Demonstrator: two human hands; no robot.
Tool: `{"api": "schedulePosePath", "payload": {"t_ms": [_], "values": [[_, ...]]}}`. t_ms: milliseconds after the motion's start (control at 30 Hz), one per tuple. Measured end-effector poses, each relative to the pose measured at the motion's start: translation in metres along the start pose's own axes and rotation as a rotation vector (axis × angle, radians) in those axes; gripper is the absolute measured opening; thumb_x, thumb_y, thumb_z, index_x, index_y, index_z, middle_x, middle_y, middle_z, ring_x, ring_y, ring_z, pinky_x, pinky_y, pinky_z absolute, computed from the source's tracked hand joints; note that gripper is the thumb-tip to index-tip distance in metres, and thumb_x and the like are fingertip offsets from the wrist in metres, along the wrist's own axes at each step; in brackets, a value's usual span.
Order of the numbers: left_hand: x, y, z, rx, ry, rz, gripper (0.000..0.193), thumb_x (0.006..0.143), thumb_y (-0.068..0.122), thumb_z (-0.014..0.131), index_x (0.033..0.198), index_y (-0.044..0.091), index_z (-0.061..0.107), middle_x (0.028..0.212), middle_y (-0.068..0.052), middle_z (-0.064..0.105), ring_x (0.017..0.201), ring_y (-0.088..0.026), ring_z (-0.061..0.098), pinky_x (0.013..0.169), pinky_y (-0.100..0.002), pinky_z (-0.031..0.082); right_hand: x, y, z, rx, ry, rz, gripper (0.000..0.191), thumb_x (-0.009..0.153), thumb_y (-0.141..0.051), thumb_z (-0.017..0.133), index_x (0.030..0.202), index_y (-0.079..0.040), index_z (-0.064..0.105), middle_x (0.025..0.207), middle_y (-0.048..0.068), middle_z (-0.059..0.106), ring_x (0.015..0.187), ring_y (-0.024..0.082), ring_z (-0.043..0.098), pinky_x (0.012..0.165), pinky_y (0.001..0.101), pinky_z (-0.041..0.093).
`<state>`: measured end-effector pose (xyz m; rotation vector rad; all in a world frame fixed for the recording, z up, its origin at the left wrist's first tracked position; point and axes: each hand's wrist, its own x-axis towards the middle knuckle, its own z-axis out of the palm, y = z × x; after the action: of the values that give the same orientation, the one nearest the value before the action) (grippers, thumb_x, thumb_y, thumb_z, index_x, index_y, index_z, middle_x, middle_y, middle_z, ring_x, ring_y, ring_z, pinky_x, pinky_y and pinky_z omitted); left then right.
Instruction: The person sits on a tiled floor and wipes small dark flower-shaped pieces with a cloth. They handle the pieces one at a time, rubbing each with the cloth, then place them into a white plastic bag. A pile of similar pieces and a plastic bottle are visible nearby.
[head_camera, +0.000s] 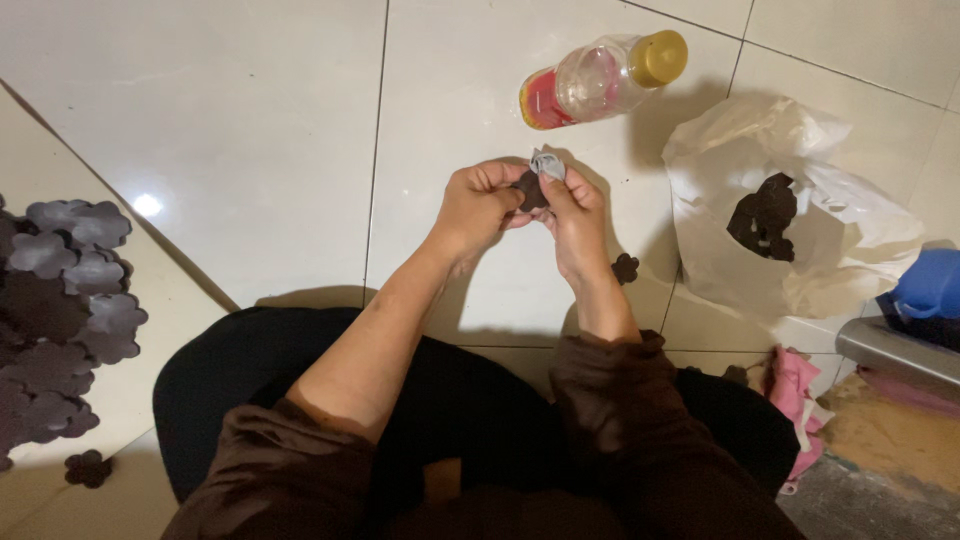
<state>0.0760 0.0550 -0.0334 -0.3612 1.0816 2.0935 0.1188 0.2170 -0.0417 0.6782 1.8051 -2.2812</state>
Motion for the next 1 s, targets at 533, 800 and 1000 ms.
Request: {"api": "schedulePosePath", "payload": {"t_ms": [533,800,1000], "values": [[-0.002,0.003,0.001,0.033,-0.002,-0.017,0.025,0.089,-0.005,0.057,0.109,0.001,0.072,0.093,-0.006,0.075,0.08,-0.011,0.073,0.069,-0.024,0.059,-0.003,-0.002,0.004,0.01,-0.003,-0.077,0.016,0.105,-0.018,0.062,0.111,-0.005,0.069,0.092,-0.001,0.067,0.077,0.007,0.06,0.071,0.0242,0.05],[-0.004,0.006,0.004,0.046,-0.01,-0.029,0.027,0.089,-0.006,0.056,0.111,-0.002,0.071,0.096,-0.007,0.075,0.082,-0.011,0.073,0.071,-0.023,0.059,-0.003,-0.003,0.004,0.008,0.016,-0.019,0.023,0.109,-0.026,0.056,0.111,-0.006,0.067,0.095,0.001,0.07,0.079,0.01,0.064,0.073,0.0269,0.054],[-0.001,0.005,0.001,-0.025,0.04,0.051,0.032,0.09,-0.007,0.054,0.116,-0.002,0.071,0.1,-0.006,0.075,0.082,-0.009,0.069,0.071,-0.022,0.058,-0.003,-0.012,0.01,0.021,0.013,0.061,0.029,0.106,-0.029,0.051,0.121,-0.009,0.066,0.108,0.001,0.071,0.088,0.009,0.065,0.077,0.0261,0.056]]}}
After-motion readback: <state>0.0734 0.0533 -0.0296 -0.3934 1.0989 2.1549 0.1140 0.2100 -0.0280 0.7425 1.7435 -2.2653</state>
